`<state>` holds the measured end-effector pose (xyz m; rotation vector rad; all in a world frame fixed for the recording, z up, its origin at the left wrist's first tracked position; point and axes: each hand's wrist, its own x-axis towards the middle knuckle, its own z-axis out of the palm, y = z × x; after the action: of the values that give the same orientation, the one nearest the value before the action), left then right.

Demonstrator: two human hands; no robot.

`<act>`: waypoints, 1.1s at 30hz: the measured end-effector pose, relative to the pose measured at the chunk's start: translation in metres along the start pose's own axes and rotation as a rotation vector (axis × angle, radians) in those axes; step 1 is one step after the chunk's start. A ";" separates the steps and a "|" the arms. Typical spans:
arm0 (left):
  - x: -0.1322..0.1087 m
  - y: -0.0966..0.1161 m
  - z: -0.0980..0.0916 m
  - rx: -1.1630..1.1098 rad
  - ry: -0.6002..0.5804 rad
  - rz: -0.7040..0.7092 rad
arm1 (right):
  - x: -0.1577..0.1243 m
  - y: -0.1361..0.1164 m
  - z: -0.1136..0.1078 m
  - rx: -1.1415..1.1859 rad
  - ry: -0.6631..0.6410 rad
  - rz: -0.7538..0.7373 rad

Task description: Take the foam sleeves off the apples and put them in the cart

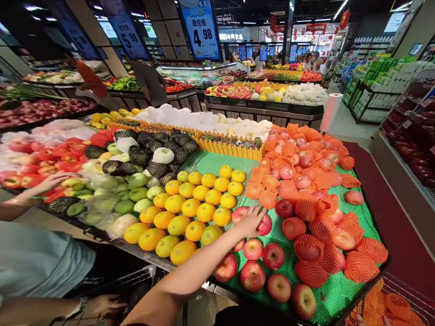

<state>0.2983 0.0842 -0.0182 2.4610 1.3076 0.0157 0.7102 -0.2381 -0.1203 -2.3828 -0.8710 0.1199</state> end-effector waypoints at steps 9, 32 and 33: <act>0.042 0.149 0.064 0.126 0.059 0.414 | -0.020 -0.085 -0.007 0.236 0.020 -0.067; -0.040 0.163 0.075 -0.510 0.392 0.538 | -0.046 -0.168 -0.011 0.882 -0.372 -0.256; -0.047 0.166 0.071 -0.524 0.379 0.586 | -0.046 -0.164 -0.011 0.921 -0.418 -0.209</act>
<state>0.4162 -0.0595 -0.0256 2.3244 0.5407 0.8829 0.5857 -0.1716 -0.0241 -1.4121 -0.9626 0.7744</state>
